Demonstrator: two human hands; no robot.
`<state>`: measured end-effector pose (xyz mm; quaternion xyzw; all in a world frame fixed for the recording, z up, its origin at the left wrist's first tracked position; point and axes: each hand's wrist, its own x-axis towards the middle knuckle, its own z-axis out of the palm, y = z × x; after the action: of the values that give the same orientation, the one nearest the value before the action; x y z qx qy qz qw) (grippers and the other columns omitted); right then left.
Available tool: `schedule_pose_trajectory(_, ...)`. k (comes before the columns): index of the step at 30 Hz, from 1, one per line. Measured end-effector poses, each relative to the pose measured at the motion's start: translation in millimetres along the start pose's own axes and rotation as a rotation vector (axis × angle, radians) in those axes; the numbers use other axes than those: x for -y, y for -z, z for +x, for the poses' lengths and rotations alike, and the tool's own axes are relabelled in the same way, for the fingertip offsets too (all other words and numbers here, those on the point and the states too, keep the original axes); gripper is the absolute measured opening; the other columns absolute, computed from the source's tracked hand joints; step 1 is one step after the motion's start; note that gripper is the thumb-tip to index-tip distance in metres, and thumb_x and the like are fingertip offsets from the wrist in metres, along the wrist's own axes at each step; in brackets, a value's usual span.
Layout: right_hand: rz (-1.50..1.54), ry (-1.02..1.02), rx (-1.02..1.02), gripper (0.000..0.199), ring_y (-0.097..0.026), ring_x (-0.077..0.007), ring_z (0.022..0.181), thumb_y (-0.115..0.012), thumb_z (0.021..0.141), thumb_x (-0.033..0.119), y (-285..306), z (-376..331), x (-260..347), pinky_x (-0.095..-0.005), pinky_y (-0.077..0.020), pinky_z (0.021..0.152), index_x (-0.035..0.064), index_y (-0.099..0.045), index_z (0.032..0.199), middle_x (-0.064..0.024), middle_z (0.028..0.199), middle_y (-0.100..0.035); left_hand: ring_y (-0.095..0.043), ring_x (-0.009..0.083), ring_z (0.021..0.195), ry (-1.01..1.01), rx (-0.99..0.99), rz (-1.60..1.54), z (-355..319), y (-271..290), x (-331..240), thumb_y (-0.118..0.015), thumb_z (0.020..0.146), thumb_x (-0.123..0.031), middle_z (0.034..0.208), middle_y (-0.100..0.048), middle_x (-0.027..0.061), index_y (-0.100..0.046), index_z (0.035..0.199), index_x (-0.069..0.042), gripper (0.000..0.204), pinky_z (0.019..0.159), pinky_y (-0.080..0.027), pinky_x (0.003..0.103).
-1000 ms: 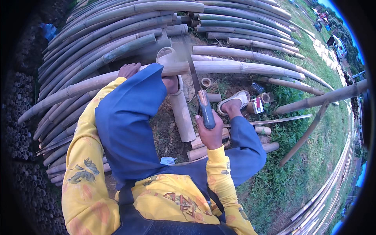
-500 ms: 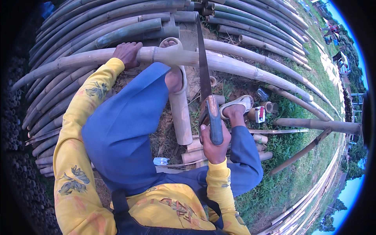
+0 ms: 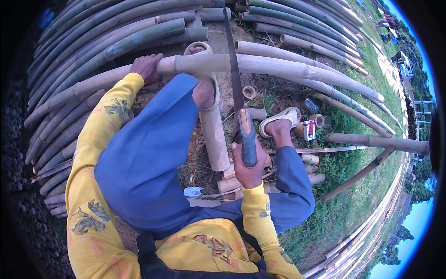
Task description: The person sits on the ground and uses a hand saw to cut long bamboo poles into shorter sections. They repeatedly position a pole, saw through it, and move the cut pieces aside.
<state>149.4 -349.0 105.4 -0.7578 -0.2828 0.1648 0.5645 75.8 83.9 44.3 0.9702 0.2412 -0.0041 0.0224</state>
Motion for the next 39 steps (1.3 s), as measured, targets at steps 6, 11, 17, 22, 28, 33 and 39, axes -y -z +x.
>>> schedule_pose_trajectory(6,-0.084,0.034,-0.023,0.011,-0.049,-0.0051,0.068,-0.072,0.094,0.001,1.5,-16.2,17.0,-0.0235,-0.0430,0.062,0.0008,-0.062,0.100,0.0024,0.076,-0.057,-0.070,0.0358,0.097,-0.142,-0.223,-0.026,-12.6,-15.8,9.1,-0.085,0.069,-0.032,0.100,-0.070,0.0133,-0.058,0.113,-0.012,0.055,0.088,-0.056,0.048)
schedule_pose_trajectory(11,0.026,-0.092,-0.022,0.013,-0.053,-0.0095,0.066,-0.073,0.093,0.002,-3.3,9.6,21.0,-0.0286,-0.0473,0.064,-0.0003,-0.063,0.100,-0.0037,0.074,-0.060,-0.071,0.0375,0.096,-0.071,-0.026,-0.077,-0.5,-7.7,3.4,-0.085,0.070,-0.033,0.102,-0.072,0.0149,-0.060,0.112,-0.010,0.054,0.085,-0.056,0.049)
schedule_pose_trajectory(17,-0.262,0.011,0.002,0.036,-0.062,-0.0111,0.069,-0.075,0.089,0.001,21.8,-77.2,22.4,-0.0270,-0.0525,0.071,-0.0030,-0.067,0.124,-0.0082,0.085,-0.071,-0.072,0.0399,0.096,-0.095,0.023,-0.097,4.7,-3.0,12.8,-0.084,0.070,-0.034,0.103,-0.073,0.0182,-0.060,0.113,-0.009,0.055,0.085,-0.057,0.050)
schedule_pose_trajectory(22,-0.142,0.027,0.000,0.019,-0.056,-0.0129,0.064,-0.072,0.092,0.001,-2.2,-4.3,31.0,-0.0278,-0.0495,0.065,-0.0021,-0.067,0.110,-0.0070,0.079,-0.066,-0.071,0.0394,0.094,-0.129,-0.023,-0.101,7.4,0.7,6.5,-0.083,0.069,-0.034,0.104,-0.073,0.0172,-0.060,0.110,-0.009,0.053,0.085,-0.057,0.049)
schedule_pose_trajectory(28,-0.231,0.073,0.001,0.019,-0.058,-0.0105,0.074,-0.070,0.091,-0.003,15.8,-55.3,24.4,-0.0274,-0.0507,0.073,-0.0033,-0.067,0.110,-0.0041,0.084,-0.066,-0.071,0.0391,0.094,-0.113,0.032,-0.104,3.1,3.4,10.8,-0.083,0.069,-0.033,0.101,-0.073,0.0169,-0.060,0.110,-0.009,0.053,0.083,-0.057,0.049)
schedule_pose_trajectory(33,-0.191,0.048,0.008,0.020,-0.064,-0.0130,0.075,-0.071,0.092,0.001,15.3,-37.8,49.8,-0.0294,-0.0518,0.071,-0.0029,-0.068,0.111,-0.0106,0.088,-0.070,-0.071,0.0404,0.092,-0.206,-0.168,-0.061,0.3,-15.7,14.6,-0.083,0.070,-0.030,0.101,-0.073,0.0180,-0.059,0.112,-0.009,0.053,0.082,-0.057,0.049)
schedule_pose_trajectory(39,-0.055,-0.031,0.009,0.012,-0.050,-0.0099,0.068,-0.071,0.093,0.002,-5.3,16.1,32.5,-0.0280,-0.0476,0.066,-0.0011,-0.065,0.103,-0.0049,0.076,-0.061,-0.071,0.0390,0.093,-0.133,0.002,-0.078,-1.0,1.4,4.4,-0.085,0.069,-0.028,0.102,-0.072,0.0171,-0.058,0.112,-0.008,0.054,0.085,-0.057,0.048)
